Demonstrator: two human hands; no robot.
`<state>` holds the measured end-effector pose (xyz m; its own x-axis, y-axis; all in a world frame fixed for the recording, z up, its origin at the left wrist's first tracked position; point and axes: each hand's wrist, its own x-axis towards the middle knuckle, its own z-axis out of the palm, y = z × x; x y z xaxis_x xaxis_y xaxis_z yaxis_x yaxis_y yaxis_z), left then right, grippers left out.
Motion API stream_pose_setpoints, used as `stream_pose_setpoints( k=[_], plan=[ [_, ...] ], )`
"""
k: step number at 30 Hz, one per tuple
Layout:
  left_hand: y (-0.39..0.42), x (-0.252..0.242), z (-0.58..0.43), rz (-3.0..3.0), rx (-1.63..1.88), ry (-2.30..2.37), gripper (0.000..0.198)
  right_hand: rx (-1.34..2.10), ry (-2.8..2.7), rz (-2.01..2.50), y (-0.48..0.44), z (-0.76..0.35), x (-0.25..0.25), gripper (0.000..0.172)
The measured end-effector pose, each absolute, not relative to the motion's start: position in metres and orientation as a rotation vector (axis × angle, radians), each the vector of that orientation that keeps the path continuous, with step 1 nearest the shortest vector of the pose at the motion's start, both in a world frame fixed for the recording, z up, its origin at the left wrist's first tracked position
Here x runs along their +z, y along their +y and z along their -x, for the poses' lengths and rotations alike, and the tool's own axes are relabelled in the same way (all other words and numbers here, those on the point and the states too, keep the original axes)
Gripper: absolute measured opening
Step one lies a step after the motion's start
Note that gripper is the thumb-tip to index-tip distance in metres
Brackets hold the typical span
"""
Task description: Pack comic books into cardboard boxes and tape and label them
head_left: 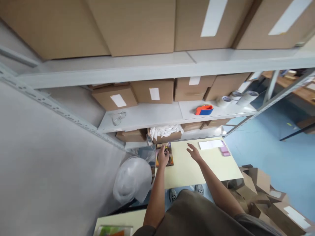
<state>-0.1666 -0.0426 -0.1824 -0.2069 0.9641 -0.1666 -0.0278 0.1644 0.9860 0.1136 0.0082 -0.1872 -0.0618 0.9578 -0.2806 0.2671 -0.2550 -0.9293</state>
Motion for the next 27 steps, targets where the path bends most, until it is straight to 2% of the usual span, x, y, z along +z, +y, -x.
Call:
stream_pose_setpoints(
  k=[8, 13, 18, 22, 27],
  plan=[
    [0.043, -0.127, 0.059, -1.449, 1.211, 1.459, 0.068, 1.081, -1.327, 1.520, 0.041, -0.242, -0.145, 0.057],
    [0.084, -0.110, -0.006, -1.612, 1.151, 1.570, 0.064, 0.938, -1.442, 1.528, 0.092, -0.293, -0.127, 0.058],
    [0.102, -0.109, -0.043, -1.666, 1.140, 1.662, 0.063, 0.762, -1.688, 1.352, 0.172, -0.304, -0.099, 0.061],
    [0.099, -0.108, -0.057, -1.639, 1.193, 1.705, 0.063, 0.576, -1.963, 1.270, 0.239, -0.293, -0.057, 0.066],
    [0.074, -0.098, -0.055, -1.593, 1.237, 1.759, 0.062, 0.413, -2.299, 1.485, 0.283, -0.264, -0.012, 0.063]
  ],
)
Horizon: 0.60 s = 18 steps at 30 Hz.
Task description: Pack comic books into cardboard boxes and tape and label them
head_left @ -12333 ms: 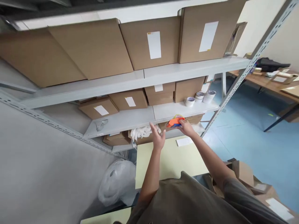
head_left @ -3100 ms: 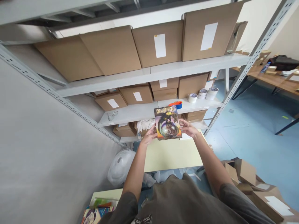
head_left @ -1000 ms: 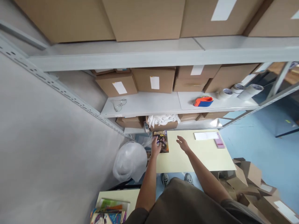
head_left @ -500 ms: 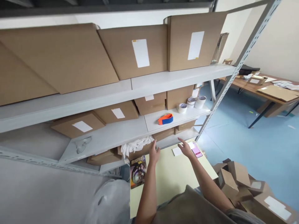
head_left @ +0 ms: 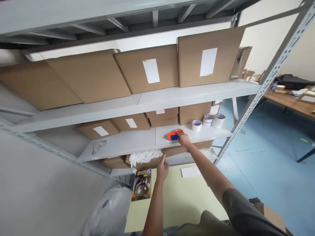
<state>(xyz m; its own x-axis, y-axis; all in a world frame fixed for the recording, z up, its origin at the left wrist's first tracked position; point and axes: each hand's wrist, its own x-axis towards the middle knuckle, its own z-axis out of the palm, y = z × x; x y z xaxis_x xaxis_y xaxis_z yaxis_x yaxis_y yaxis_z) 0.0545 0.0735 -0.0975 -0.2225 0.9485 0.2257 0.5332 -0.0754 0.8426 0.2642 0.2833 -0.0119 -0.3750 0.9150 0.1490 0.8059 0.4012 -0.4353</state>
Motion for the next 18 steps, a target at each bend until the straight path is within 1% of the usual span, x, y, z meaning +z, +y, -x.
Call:
stream_pose_setpoints(
  k=[4, 10, 14, 18],
  plan=[
    [0.044, -0.086, -0.033, -1.576, 1.239, 1.793, 0.060, 0.256, -2.423, 1.626, 0.283, -0.254, -0.006, 0.053],
    [0.004, -0.085, 0.009, -1.515, 1.254, 1.823, 0.060, 0.046, -2.388, 1.586, 0.242, -0.261, -0.018, 0.040],
    [-0.016, -0.099, 0.031, -1.520, 1.221, 1.779, 0.058, -0.135, -2.265, 1.539, 0.184, -0.264, -0.042, 0.037],
    [-0.034, -0.128, 0.044, -1.485, 1.190, 1.732, 0.058, -0.181, -2.216, 1.533, 0.116, -0.267, -0.080, 0.027]
  ],
)
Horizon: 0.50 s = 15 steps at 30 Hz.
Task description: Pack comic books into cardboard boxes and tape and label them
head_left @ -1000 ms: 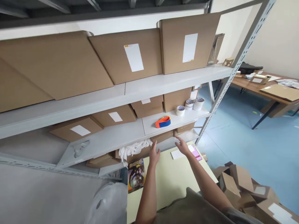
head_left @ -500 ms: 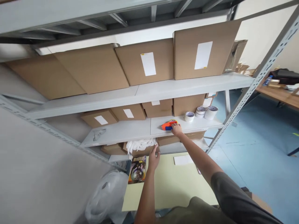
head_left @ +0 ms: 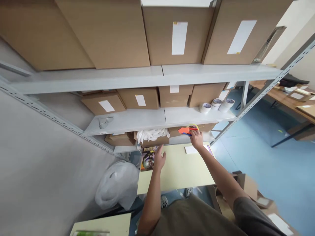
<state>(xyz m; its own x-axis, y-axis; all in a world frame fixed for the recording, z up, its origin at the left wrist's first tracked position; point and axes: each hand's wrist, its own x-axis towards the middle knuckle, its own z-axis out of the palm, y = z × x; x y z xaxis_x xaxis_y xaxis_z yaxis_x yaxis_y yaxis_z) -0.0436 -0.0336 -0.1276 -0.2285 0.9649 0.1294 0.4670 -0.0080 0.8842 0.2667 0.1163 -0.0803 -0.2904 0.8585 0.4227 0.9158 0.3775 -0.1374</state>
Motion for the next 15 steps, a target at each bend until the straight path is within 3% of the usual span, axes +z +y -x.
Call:
stream_pose_setpoints(
  k=[7, 15],
  plan=[
    [-0.078, -0.171, 0.060, -1.430, 1.159, 1.729, 0.054, 0.004, -2.327, 1.778, 0.008, -0.280, -0.166, 0.022],
    [-0.129, -0.163, 0.085, -1.272, 1.093, 1.913, 0.057, 0.464, -2.368, 2.208, -0.054, -0.320, -0.231, 0.045]
  ],
)
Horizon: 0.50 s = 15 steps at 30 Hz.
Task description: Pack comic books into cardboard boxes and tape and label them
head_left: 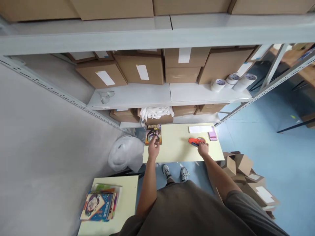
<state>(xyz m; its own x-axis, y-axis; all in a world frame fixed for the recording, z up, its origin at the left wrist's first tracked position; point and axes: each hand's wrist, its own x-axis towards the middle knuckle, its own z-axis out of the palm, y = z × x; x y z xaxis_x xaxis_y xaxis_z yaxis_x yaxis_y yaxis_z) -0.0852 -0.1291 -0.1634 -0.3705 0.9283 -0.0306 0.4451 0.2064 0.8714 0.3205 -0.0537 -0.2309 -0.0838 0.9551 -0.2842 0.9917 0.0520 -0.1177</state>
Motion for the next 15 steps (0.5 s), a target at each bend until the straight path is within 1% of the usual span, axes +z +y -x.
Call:
stream_pose_setpoints(
  k=[8, 15],
  plan=[
    [-0.165, -0.153, 0.037, -1.164, 0.948, 1.962, 0.053, -0.566, 1.901, -2.139, -0.073, -0.361, -0.264, 0.054],
    [-0.172, -0.159, -0.009, -1.160, 0.913, 1.970, 0.052, -0.638, 1.995, -2.201, -0.062, -0.368, -0.256, 0.058]
  ],
)
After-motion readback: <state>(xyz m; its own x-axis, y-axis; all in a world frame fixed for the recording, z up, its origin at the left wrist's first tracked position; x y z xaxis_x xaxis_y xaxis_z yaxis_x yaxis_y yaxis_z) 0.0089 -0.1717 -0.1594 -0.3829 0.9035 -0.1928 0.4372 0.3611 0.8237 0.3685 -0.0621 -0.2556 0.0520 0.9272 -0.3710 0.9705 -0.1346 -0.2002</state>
